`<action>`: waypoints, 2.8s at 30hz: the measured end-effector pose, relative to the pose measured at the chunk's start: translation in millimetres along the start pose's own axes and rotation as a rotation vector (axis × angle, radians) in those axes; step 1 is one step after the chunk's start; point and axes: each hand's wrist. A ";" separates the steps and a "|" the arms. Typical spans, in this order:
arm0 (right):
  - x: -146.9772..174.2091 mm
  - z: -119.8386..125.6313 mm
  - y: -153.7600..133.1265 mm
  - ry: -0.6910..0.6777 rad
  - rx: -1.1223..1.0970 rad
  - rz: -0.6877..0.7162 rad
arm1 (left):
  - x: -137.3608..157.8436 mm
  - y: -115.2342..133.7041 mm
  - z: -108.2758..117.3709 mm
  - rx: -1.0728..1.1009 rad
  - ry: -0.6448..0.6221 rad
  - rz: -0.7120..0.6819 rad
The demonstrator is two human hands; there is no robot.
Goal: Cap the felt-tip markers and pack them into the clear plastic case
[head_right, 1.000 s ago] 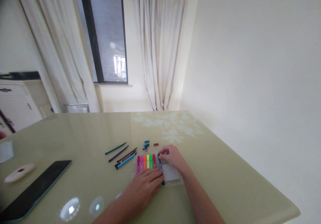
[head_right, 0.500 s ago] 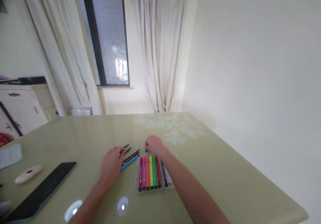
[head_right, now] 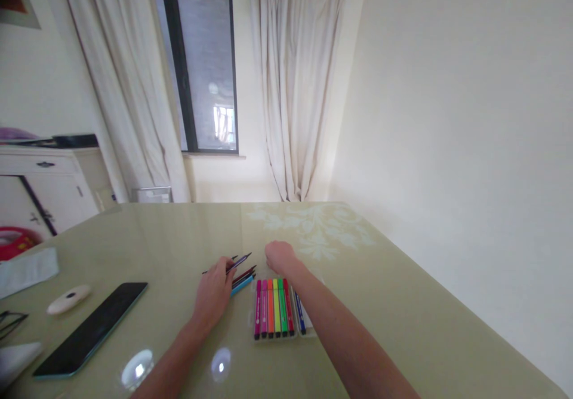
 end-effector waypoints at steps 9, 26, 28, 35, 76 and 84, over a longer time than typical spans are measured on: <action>26.1 1.5 21.5 0.257 -0.239 -0.002 | 12.2 20.5 -12.8 0.328 0.099 -0.101; 106.1 -22.2 53.4 0.446 -1.366 0.049 | 41.9 42.2 -23.3 0.400 -0.033 -0.209; 108.6 -21.0 51.1 0.455 -1.422 0.054 | 42.1 43.4 -22.5 0.393 -0.027 -0.215; 113.7 -16.3 45.0 0.431 -1.456 0.090 | 40.9 47.1 -16.4 0.398 -0.083 -0.233; 113.7 -26.5 41.9 0.373 -1.399 0.076 | 42.6 47.6 -17.3 0.475 -0.098 -0.237; 113.6 -28.3 39.8 0.338 -1.447 0.044 | 43.1 53.2 -11.7 0.566 -0.119 -0.239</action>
Point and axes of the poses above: each hand's wrist, its own x-axis away from the middle knuckle, its own z-axis out of the back of the hand, y = z × x, and after that the axes turned 2 degrees about x, right-handed
